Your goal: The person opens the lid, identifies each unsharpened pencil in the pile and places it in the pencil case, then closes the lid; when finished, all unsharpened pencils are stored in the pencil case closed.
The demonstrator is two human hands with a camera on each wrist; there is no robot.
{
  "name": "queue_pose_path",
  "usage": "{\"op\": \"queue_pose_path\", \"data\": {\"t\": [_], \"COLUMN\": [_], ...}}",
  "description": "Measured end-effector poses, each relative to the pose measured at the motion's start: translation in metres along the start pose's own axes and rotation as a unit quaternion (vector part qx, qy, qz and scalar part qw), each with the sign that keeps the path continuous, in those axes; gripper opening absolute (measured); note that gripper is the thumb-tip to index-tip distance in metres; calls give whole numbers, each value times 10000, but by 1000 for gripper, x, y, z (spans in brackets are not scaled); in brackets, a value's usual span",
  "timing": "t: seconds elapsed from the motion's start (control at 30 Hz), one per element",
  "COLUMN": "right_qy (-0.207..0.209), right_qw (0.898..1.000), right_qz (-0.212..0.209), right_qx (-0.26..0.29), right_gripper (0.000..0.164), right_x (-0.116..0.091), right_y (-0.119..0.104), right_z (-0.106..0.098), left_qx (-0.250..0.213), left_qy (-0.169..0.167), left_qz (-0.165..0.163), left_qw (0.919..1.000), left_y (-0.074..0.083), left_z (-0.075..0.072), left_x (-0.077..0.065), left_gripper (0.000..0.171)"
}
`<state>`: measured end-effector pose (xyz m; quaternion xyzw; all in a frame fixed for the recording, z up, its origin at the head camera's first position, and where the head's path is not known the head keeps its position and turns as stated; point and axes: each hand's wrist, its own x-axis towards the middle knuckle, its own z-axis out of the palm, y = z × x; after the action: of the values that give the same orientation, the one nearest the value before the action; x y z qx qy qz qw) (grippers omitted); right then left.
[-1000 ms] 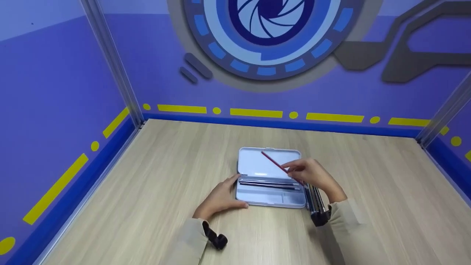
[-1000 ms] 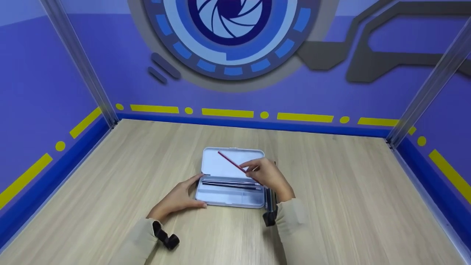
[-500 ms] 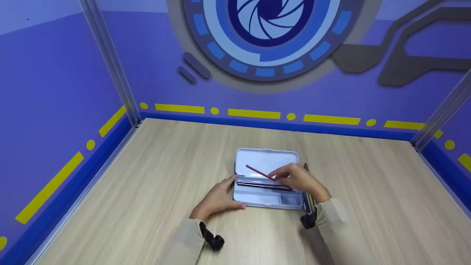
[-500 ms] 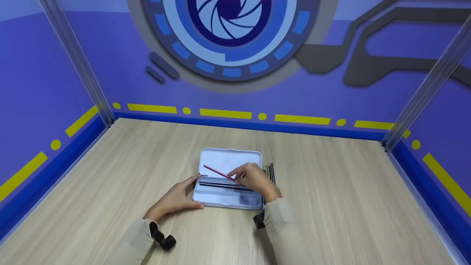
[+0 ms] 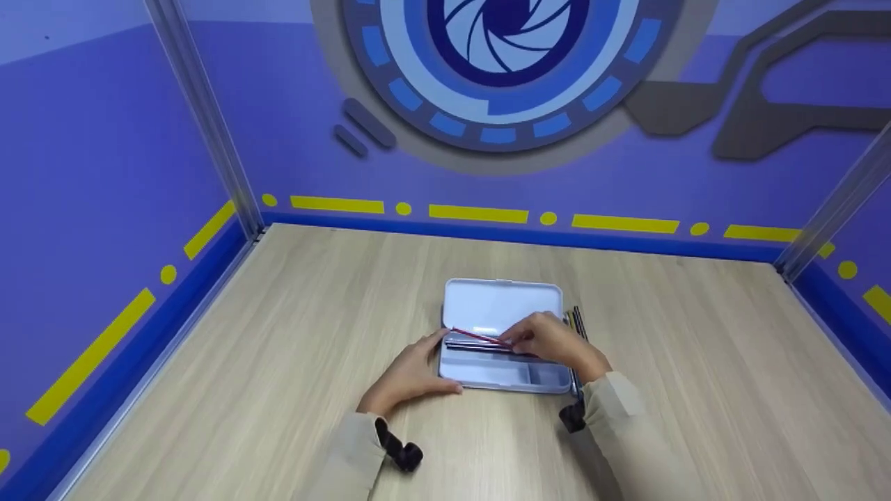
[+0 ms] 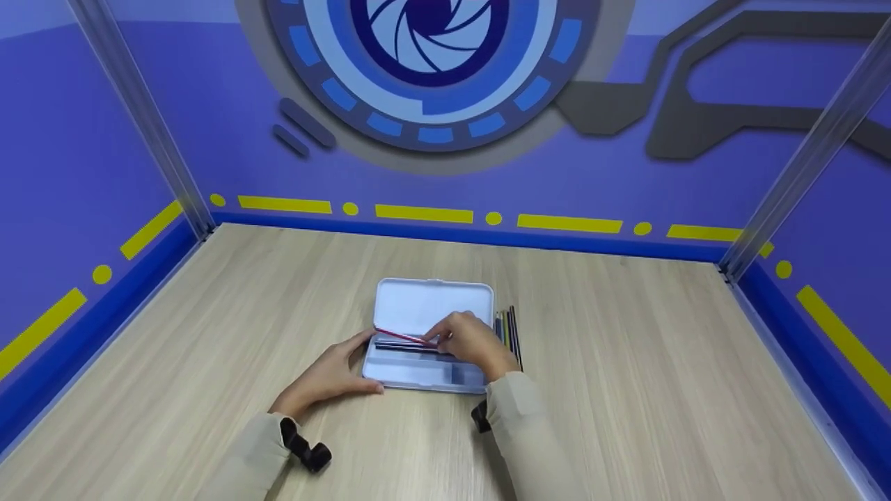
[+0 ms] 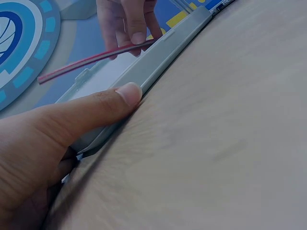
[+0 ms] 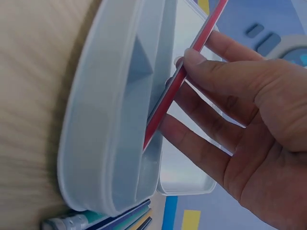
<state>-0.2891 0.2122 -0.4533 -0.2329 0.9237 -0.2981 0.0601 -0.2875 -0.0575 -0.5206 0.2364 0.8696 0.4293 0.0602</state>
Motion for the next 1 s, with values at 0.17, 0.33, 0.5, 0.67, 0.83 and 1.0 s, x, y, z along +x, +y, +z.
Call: {"op": "queue_pose_path", "data": {"t": [0.17,0.33,0.5,0.67,0.83,1.0], "right_qy": [32,16,27,97,127,148], "right_qw": [9995,9993,9992,9985,9975,9975], "right_qz": [38,149,209,241,148,351], "right_qx": [-303,-352,-343,-482,-685,-590], "right_gripper": [31,29,26,25,24,24], "right_x": [4,5,4,2,2,4], "right_y": [-2,-4,-4,-3,-3,-5], "right_z": [3,6,7,8,12,12], "left_qx": [4,8,-27,-67,-97,-23], "left_qy": [27,32,37,-2,-19,-36], "left_qz": [25,23,10,38,67,1], "left_qw": [10000,10000,10000,10000,9999,10000], "left_y": [0,-1,-1,-1,-4,-3], "left_z": [-1,-1,1,3,5,1], "left_x": [2,0,0,1,0,0], "left_gripper": [105,105,106,106,106,105]}}
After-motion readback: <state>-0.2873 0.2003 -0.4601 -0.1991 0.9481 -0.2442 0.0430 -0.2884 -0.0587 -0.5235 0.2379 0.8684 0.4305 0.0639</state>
